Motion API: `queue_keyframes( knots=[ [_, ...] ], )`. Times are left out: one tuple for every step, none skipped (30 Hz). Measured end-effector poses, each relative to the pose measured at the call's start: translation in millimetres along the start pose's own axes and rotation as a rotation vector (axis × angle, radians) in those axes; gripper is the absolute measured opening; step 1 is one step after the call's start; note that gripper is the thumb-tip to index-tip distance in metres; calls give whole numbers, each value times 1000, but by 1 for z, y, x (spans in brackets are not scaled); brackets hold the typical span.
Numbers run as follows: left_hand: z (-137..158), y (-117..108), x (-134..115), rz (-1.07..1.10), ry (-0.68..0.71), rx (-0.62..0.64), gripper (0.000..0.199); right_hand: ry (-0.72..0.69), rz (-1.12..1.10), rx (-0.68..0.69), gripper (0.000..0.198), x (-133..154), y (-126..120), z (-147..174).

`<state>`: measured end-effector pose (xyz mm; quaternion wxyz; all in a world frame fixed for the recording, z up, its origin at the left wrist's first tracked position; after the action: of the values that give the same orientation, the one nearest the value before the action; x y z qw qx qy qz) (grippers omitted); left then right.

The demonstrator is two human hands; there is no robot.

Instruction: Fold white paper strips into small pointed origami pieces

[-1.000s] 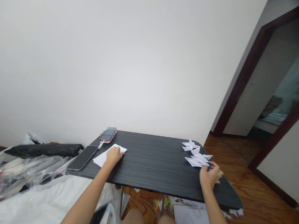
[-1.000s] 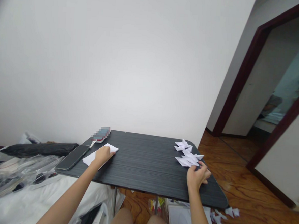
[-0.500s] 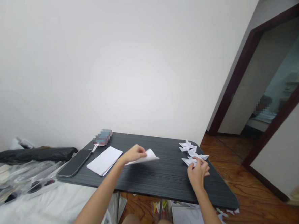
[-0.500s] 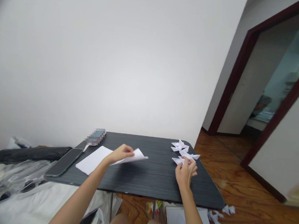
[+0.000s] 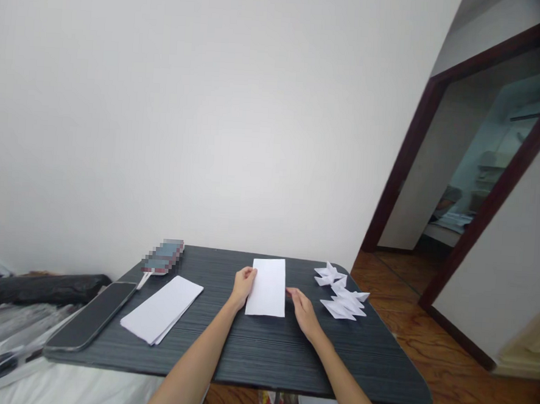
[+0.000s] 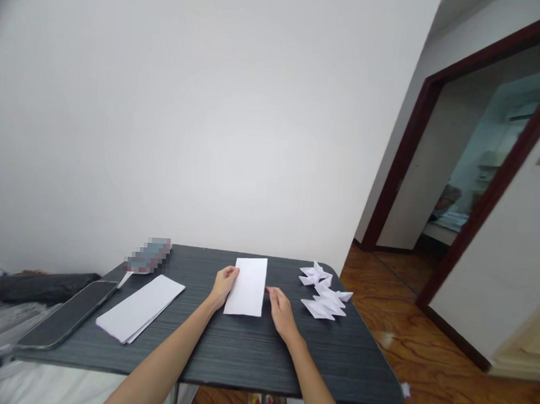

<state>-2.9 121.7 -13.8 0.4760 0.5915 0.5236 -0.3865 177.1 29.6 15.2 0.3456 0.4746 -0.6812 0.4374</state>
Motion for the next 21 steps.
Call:
queue_keyframes(
  knots=[
    [-1,-2,-2,-28,23,3,29,28,-50,11,36,-4,11,-8],
    [-2,-4,-4,-53,46,-5,29,67,-103,45,36,-9,24,-17],
    [-2,-9,-7,-71,69,-34,29,110,-146,80,37,-15,36,-24],
    [-3,-12,-8,-78,83,-41,30,155,-174,96,37,-22,46,-32],
    [-4,-12,-9,-75,81,-15,31,197,-196,89,37,-29,52,-38],
    [-5,-10,-8,-61,66,40,32,231,-221,65,37,-35,55,-44],
    [-6,-7,-6,-43,42,109,33,258,-254,29,36,-42,55,-49],
    [-7,-5,-4,-24,12,183,34,281,-298,-9,36,-48,54,-52],
    [-8,-3,-1,-11,-18,247,35,302,-357,-34,35,-53,54,-55],
    [-8,-2,1,-6,-41,292,35,321,-417,-33,35,-58,54,-57],
    [-10,-4,2,-8,-55,314,34,337,-465,-14,36,-61,55,-58],
    [-12,-6,3,-13,-59,314,33,342,-502,23,35,-62,56,-59],
    [-15,-9,3,-18,-55,298,32,339,-533,64,35,-61,57,-60],
    [-17,-13,2,-22,-48,274,32,332,-559,105,35,-59,58,-60],
    [-19,-15,2,-21,-41,252,31,326,-582,143,35,-56,58,-59],
    [-20,-17,1,-16,-37,236,31,323,-603,169,35,-54,58,-59],
    [-21,-18,0,-10,-39,229,32,328,-619,191,35,-52,57,-58],
    [-21,-18,0,-4,-44,229,32,337,-629,203,36,-51,56,-58],
    [-20,-18,-1,5,-51,232,32,346,-637,211,36,-51,55,-57],
    [-19,-17,-1,15,-60,241,31,359,-644,217,35,-51,54,-57],
    [-18,-16,-1,29,-69,252,29,372,-649,219,35,-51,53,-57]
  ],
)
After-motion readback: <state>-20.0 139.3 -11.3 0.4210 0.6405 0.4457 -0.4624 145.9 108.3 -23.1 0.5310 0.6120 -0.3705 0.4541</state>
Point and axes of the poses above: each hand's wrist, its own z-axis away from the middle knuckle, its own y-axis out of the palm, x = y × z, the point moved 9 cm from there along -z, towards the middle knuckle, and after that the axes turned 5 degrees about y, right-handed, at the moved point
